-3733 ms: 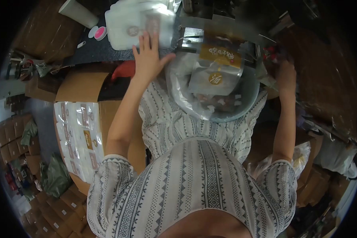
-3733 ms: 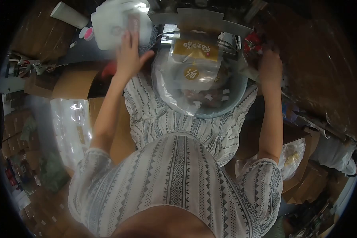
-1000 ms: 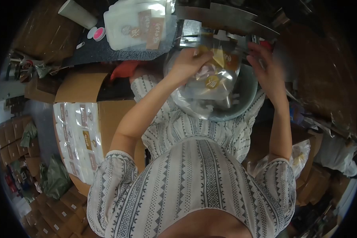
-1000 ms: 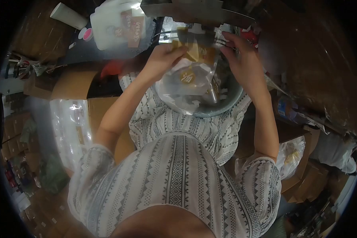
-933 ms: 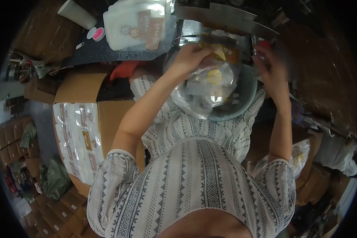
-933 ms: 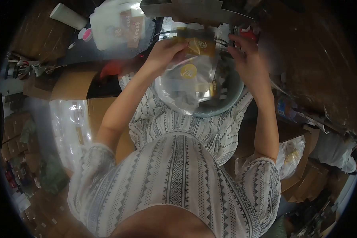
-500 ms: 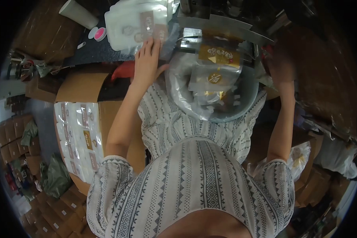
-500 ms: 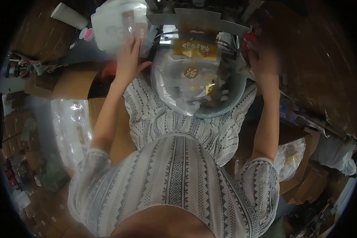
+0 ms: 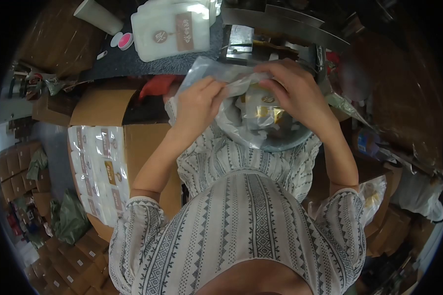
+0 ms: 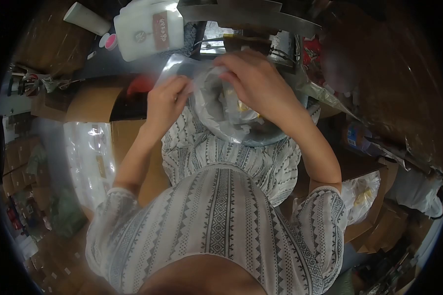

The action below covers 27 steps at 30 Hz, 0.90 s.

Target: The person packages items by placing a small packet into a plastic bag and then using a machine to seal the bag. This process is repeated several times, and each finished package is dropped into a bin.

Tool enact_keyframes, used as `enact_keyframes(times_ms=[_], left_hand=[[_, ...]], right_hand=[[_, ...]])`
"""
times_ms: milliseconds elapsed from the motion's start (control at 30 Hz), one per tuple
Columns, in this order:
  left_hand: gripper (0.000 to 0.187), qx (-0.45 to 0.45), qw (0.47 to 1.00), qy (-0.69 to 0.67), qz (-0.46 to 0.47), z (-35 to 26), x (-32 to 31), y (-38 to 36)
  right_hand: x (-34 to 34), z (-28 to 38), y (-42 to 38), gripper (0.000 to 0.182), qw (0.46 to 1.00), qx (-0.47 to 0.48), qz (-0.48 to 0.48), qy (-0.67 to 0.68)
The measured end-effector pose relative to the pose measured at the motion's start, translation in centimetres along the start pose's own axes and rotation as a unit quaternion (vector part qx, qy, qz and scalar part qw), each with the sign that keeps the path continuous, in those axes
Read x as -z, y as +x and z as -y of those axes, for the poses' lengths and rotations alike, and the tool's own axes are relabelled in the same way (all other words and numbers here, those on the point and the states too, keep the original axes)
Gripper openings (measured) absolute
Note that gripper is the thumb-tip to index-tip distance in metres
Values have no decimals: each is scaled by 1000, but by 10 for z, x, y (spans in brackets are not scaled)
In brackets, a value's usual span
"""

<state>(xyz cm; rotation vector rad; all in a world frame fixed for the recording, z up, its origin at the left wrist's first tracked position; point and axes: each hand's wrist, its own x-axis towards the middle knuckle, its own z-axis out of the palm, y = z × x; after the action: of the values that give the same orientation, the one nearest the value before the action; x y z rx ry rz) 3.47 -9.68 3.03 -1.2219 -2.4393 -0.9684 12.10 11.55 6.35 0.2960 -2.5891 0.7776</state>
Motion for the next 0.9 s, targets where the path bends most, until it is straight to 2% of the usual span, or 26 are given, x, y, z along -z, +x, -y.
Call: enact_keyframes(times_ms=[67, 100, 133, 167, 200, 267, 300, 367, 400, 467, 500, 567, 600, 633, 667, 700, 733, 767, 800, 867, 900], left_hand=[[14, -7, 988, -120, 92, 1, -17, 1], [14, -7, 988, -122, 91, -3, -26, 4], [17, 133, 941, -264, 166, -8, -35, 9], [20, 266, 849, -393, 232, -9, -43, 15], [20, 266, 849, -393, 231, -8, -49, 25], [24, 324, 802, -415, 282, -4, -59, 48], [24, 323, 801, -416, 284, -4, -67, 54], [24, 389, 722, -540, 189, -6, -80, 61], [24, 389, 722, -540, 189, -7, -80, 61], [27, 420, 722, -520, 178, -10, -80, 61], [27, 421, 721, -520, 180, -8, -77, 60], [44, 307, 877, -313, 197, 10, -60, 63], [51, 191, 959, -199, 65, 36, -55, 66], [58, 69, 992, -74, -70, 65, -53, 63], [58, 72, 992, -73, -68, 85, -53, 50], [59, 47, 992, 106, -58, 103, -54, 36], [61, 19, 958, 282, -48, 108, -53, 31], [60, -44, 965, 255, -40, 108, -53, 16], [60, -46, 965, 255, -40, 101, -46, 9], [52, -19, 979, 199, 36, 92, -34, -4], [52, -17, 979, 198, 37, 95, -30, -7]], right_hand=[[5, -4, -4, 32, 977, -142, 50, 153], [5, -11, -7, 32, 977, -142, 51, 151], [4, -21, -11, 31, 972, -175, -5, 156], [5, -30, -15, 30, 964, -205, -61, 160], [11, -33, -19, 30, 964, -204, -60, 159], [29, -36, -30, 28, 965, -247, -57, 61], [38, -35, -34, 28, 965, -250, -58, 60], [54, -35, -44, 28, 956, -292, -11, 9], [57, -45, -49, 28, 956, -292, -11, 9], [56, -77, -61, 28, 943, -268, -95, -171], [52, -99, -71, 28, 943, -270, -94, -171], [44, -138, -84, 27, 902, -351, 7, -251], [45, -136, -80, 27, 903, -349, 4, -252], [47, -130, -75, 26, 904, -359, -2, -234], [47, -125, -74, 25, 903, -371, -7, -214], [46, -123, -77, 25, 903, -373, -6, -212], [47, -123, -76, 26, 896, -384, -1, -222], [47, -125, -73, 26, 889, -395, 0, -233], [49, -123, -72, 26, 888, -396, -2, -233], [51, -115, -72, 26, 898, -387, -6, -207], [50, -116, -73, 26, 898, -388, -4, -207]])
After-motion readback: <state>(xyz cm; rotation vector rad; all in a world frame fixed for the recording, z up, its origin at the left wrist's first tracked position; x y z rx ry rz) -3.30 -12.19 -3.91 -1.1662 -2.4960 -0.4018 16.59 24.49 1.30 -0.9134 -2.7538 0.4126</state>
